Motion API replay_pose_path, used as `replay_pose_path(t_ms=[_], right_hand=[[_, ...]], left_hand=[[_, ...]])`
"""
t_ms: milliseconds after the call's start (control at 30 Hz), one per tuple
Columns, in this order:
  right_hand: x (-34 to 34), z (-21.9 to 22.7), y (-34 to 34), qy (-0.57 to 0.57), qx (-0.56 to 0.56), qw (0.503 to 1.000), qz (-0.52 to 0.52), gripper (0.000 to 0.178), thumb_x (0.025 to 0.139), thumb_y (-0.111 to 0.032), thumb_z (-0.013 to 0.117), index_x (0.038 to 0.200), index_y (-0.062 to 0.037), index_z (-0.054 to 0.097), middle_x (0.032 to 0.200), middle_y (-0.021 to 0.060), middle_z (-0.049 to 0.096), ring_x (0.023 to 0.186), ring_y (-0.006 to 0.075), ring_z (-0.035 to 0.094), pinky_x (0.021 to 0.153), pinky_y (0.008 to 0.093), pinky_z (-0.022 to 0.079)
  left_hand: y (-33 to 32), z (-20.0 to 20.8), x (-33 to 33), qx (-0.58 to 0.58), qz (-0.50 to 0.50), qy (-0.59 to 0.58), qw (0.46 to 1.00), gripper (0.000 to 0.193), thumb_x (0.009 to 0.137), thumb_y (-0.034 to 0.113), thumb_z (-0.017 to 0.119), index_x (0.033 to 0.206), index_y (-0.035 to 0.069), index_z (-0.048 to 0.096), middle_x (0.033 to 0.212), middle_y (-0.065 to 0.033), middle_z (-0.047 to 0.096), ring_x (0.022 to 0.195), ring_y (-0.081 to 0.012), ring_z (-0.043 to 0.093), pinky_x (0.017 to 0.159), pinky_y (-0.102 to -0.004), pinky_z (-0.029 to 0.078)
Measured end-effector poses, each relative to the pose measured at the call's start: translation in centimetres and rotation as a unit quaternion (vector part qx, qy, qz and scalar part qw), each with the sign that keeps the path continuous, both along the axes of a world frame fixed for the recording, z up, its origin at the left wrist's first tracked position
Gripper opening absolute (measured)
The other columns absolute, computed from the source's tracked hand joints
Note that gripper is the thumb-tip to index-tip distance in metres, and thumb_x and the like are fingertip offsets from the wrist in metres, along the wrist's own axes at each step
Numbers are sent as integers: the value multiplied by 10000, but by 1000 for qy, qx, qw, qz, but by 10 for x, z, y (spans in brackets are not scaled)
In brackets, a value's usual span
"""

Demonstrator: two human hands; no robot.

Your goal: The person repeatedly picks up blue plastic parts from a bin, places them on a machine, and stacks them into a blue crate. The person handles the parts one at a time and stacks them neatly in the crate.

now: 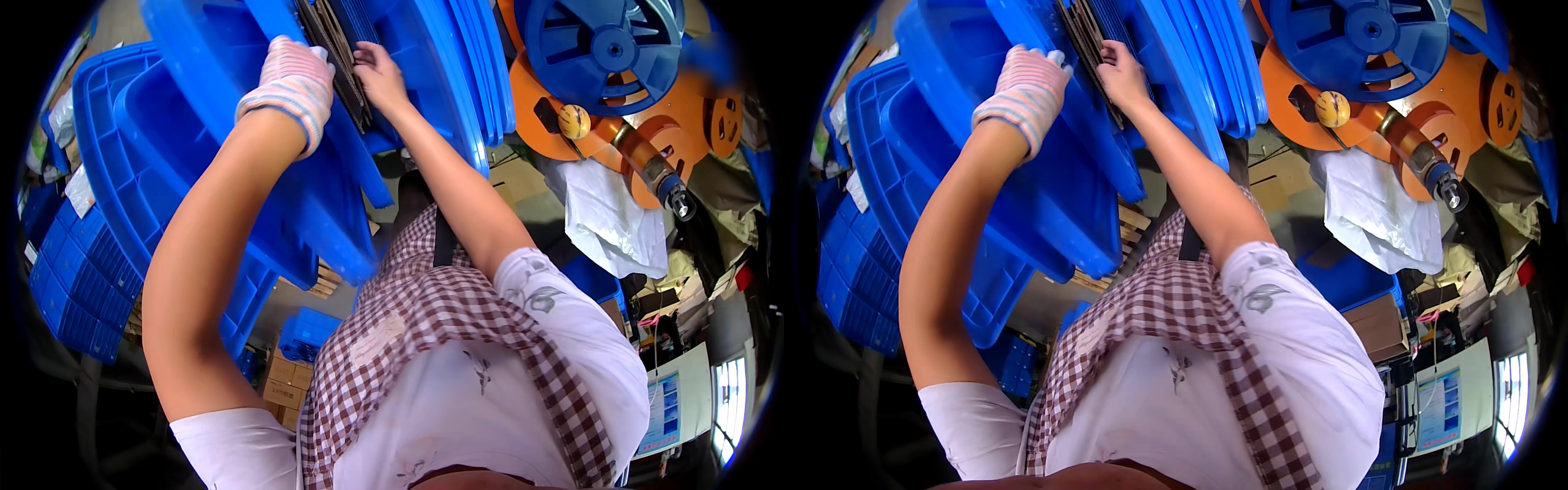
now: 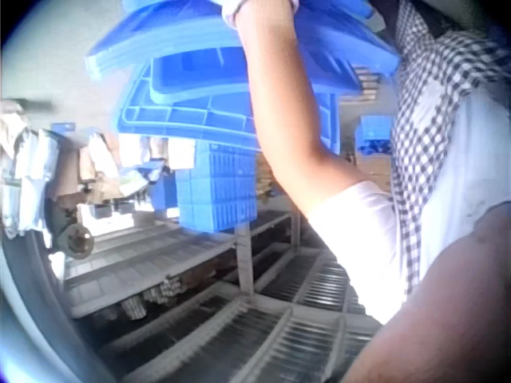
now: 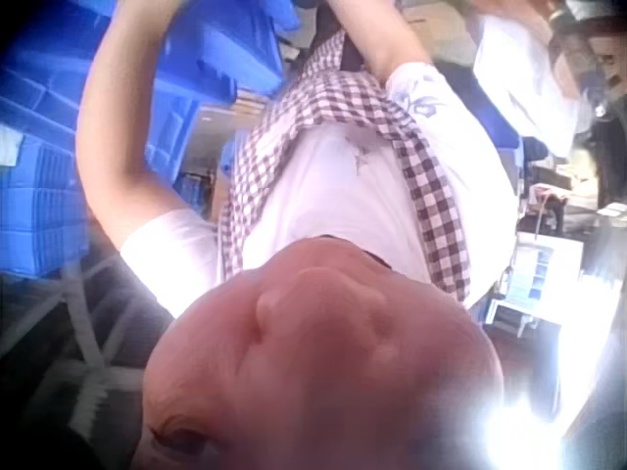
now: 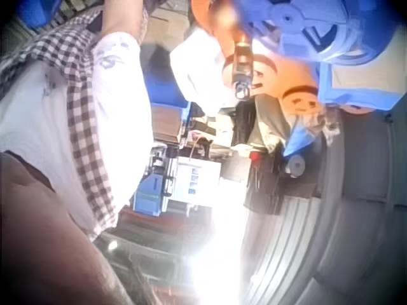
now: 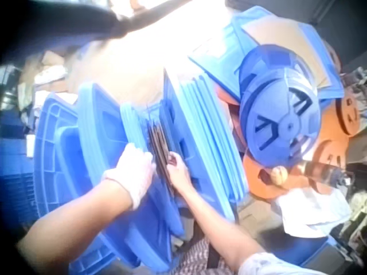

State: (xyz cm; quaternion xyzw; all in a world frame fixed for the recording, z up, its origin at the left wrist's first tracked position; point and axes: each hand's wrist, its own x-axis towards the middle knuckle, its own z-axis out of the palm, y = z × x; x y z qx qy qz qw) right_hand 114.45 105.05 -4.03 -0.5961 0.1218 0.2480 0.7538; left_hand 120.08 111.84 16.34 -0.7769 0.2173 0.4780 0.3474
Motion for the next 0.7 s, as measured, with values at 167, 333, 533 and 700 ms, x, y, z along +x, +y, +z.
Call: replay_pose_path(t_ms=[167,333,533,700], right_hand=[[21,-77,74,8,-229,937,263,656,764,-239,617,1377,-94,437,1294,241,532,1228,397,490,1055,438,383],[11,-137,100,105,-271,866,408,592,816,-156,484,1406,-176,441,1384,199,477,1284,378,454,1081,467,359],[6,-113,82,87,-312,819,474,474,840,-162,535,1314,-161,524,1454,154,393,1287,363,454,1052,470,392],[-32,-91,65,123,-297,830,455,443,848,-195,558,1284,-125,526,1458,205,361,1278,398,450,1041,473,398]], left_hand=[[13,6,-3,-27,113,-4,993,473,845,128,642,1309,161,561,1307,-65,571,1140,-245,592,1021,-390,405],[18,7,3,-59,83,-33,994,453,852,116,631,1299,163,571,1323,-79,560,1187,-256,569,1049,-399,390],[13,8,8,-34,127,8,991,449,867,97,611,1308,168,563,1335,-78,558,1229,-262,545,1058,-401,379],[14,9,0,-15,126,7,992,457,869,56,602,1311,168,561,1329,-92,564,1223,-271,550,1050,-401,384]])
